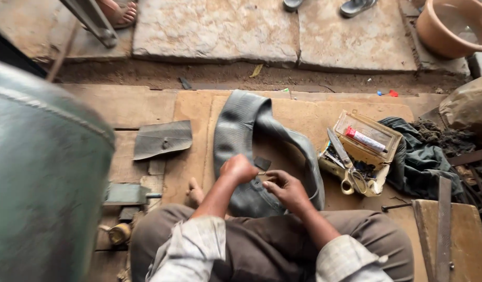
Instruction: The person is repairing a motorcycle inner tube by cutting a rubber patch from a larger sheet and applying it to the tube.
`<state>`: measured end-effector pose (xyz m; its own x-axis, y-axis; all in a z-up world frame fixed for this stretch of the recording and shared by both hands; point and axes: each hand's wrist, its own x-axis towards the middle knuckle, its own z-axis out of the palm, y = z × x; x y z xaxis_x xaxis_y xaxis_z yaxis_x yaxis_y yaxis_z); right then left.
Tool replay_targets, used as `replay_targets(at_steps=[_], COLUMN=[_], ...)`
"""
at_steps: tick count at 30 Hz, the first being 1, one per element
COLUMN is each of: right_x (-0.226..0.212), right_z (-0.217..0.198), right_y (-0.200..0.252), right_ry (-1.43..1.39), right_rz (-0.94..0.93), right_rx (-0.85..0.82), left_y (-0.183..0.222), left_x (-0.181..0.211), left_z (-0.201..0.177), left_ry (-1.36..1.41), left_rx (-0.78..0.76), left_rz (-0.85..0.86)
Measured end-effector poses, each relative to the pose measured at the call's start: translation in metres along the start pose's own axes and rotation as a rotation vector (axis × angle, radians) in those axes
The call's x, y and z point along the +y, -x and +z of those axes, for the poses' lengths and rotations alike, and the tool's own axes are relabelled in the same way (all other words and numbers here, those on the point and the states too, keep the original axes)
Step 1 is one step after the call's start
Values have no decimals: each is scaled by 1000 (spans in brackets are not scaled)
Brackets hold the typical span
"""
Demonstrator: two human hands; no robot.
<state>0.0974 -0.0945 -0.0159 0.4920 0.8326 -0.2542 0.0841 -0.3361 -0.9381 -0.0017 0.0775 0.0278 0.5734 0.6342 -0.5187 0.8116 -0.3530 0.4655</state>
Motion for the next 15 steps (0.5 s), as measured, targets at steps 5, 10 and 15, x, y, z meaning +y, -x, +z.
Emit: replay_targets(at_steps=[5, 10, 15], right_x=[-2, -14, -8], right_z=[-1, -5, -7], right_y=[-16, -18, -19], right_ry=[164, 296, 290], right_rz=[71, 36, 260], right_rx=[98, 111, 52], left_y=[-18, -26, -44], left_x=[11, 9, -9], left_z=[15, 19, 40], left_ry=[-18, 29, 107], left_rx=[-67, -149, -120], left_rz=[-12, 43, 95])
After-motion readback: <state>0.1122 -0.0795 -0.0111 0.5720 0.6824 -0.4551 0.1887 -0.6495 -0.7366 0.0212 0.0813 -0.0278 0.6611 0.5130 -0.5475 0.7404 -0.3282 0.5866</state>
